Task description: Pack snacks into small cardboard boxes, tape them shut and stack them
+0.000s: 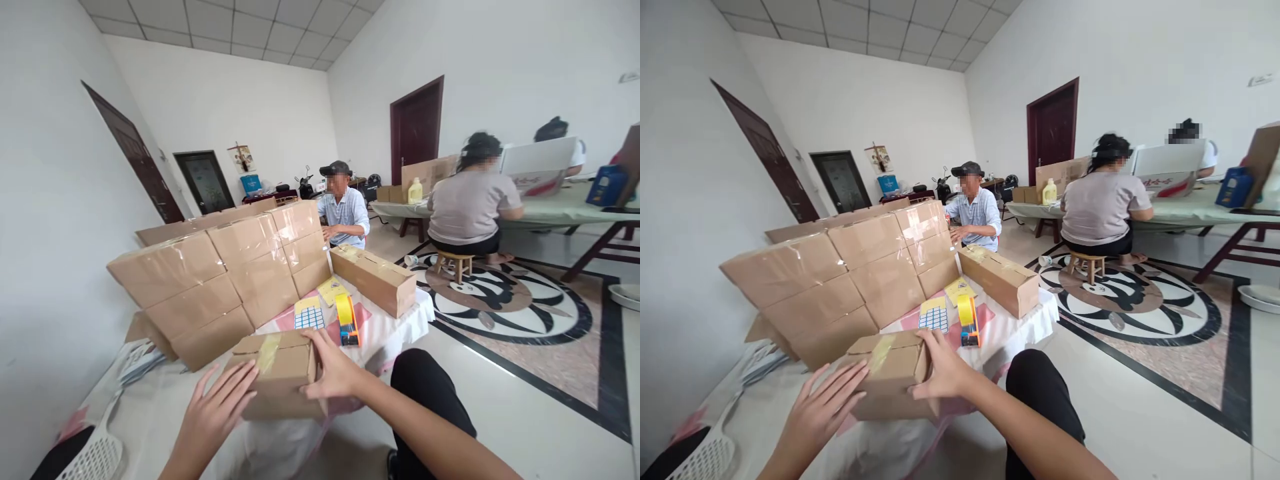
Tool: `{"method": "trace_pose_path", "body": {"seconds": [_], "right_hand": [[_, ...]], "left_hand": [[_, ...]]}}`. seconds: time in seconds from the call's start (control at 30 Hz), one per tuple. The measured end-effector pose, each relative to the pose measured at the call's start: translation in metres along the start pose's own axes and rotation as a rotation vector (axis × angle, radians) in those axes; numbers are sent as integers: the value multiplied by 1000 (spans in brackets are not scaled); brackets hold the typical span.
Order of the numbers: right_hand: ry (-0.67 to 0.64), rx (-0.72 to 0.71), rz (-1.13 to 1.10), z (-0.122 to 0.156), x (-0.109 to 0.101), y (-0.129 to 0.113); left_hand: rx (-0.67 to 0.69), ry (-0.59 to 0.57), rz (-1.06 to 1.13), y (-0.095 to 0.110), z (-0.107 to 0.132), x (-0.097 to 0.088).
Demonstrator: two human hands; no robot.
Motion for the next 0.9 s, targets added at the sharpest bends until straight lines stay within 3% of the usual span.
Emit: {"method": "trace_pose_path", "body": {"seconds": [0.13, 0.2, 0.3, 0.37, 0.43, 0.5, 0.63, 0.9], "right_hand": [[204, -27, 27, 70, -87, -23], [407, 8, 171, 127, -147, -28], [752, 174, 433, 230, -232, -21], [900, 259, 524, 287, -268, -6], [937, 339, 558, 320, -286, 20], [869, 407, 563, 324, -286, 55], [782, 449, 572, 294, -274, 113], [701, 422, 595, 205, -279, 152]], "left_hand": [[-80, 186, -26, -2, -3, -26], [-78, 201, -43, -2, -3, -28], [-24, 172, -71, 3, -4, -20], [-4, 157, -78, 7, -5, -12], [-2, 130, -70, 11, -8, -2], [8, 95, -52, 16, -12, 10], [37, 17, 11, 26, -21, 30], [20, -24, 64, 19, -15, 62]]}}
Point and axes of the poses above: each hand's wrist, its own z-axis away from the middle knuckle, its own x-axis out of the palm, y = z × x, the point moved 10 cm from there along -z, towards the middle knuckle, and after that the axes turned 8 degrees about -y, right-handed, at the moved point
